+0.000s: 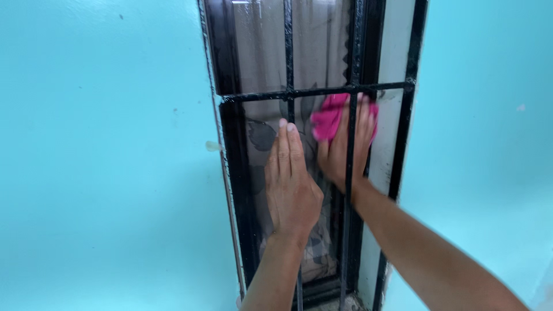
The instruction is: The person wipes a small window pane and its black metal frame with a pink cloth, then squats to rinse and wring the cloth in an orange bucket of water before continuing to wipe the glass.
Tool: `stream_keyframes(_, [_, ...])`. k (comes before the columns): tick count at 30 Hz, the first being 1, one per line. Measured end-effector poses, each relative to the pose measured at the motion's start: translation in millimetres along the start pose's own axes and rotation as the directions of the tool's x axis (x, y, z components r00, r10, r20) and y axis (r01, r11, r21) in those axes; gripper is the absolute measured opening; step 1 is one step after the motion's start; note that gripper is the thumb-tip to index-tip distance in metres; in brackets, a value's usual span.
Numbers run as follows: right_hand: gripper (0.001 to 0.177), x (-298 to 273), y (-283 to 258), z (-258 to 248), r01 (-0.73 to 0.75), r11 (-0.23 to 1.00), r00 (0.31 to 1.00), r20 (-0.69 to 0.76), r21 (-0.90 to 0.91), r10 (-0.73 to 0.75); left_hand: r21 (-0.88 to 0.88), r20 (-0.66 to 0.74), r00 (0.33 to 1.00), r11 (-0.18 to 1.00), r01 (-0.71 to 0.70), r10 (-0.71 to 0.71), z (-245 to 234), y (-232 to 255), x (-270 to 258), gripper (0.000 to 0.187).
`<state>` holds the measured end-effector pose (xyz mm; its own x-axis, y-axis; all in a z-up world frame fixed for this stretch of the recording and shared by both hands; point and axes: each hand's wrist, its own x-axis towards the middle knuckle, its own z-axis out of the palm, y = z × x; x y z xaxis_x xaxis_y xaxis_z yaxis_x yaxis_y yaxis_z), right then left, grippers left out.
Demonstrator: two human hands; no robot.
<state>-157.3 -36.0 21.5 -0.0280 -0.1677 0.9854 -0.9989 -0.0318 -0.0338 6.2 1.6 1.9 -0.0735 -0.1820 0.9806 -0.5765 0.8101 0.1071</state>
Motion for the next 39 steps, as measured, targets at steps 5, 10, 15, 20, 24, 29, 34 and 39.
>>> stream_keyframes(5, [0.092, -69, 16, 3, 0.046, 0.999, 0.989, 0.139, -0.021, -0.043, -0.04, -0.015, 1.0, 0.999, -0.011, 0.011, 3, 0, 0, 0.077])
stream_keyframes(10, [0.09, -128, 11, 0, -0.096, 0.995, 0.953, 0.291, 0.024, 0.085, -0.017, 0.016, 1.0, 1.0, -0.002, 0.002, 0, 0, 1, 0.083])
stream_keyframes(15, [0.09, -104, 20, 4, 0.02, 0.999, 0.972, 0.235, 0.035, -0.027, -0.028, -0.005, 1.0, 0.999, -0.016, 0.016, 4, -1, 0, 0.08])
stream_keyframes(20, [0.087, -6, 27, 4, 0.029, 1.0, 0.989, 0.142, -0.005, -0.028, -0.008, 0.011, 1.0, 1.0, 0.014, -0.014, 6, -1, 0, 0.076])
stream_keyframes(24, [0.094, -12, 20, -9, 0.101, 0.995, 0.971, 0.219, -0.022, -0.094, -0.034, -0.029, 1.0, 0.999, 0.01, -0.011, 4, -2, -2, 0.063])
stream_keyframes(29, [0.105, -110, 6, -21, 0.046, 0.994, 0.884, 0.468, -0.097, 0.005, -0.273, -0.051, 0.988, 0.953, 0.13, -0.149, 2, -13, -38, 0.051])
stream_keyframes(34, [0.107, -151, 2, -10, -0.043, 0.984, 0.803, 0.581, -0.172, 0.136, -0.113, 0.156, 0.919, 0.918, 0.381, -0.362, 8, -49, -90, 0.052])
stream_keyframes(39, [0.1, -146, 4, -4, -0.04, 0.997, 0.892, 0.448, -0.071, 0.067, 0.316, 0.368, 0.918, 0.948, 0.027, -0.149, 14, -65, -109, 0.064])
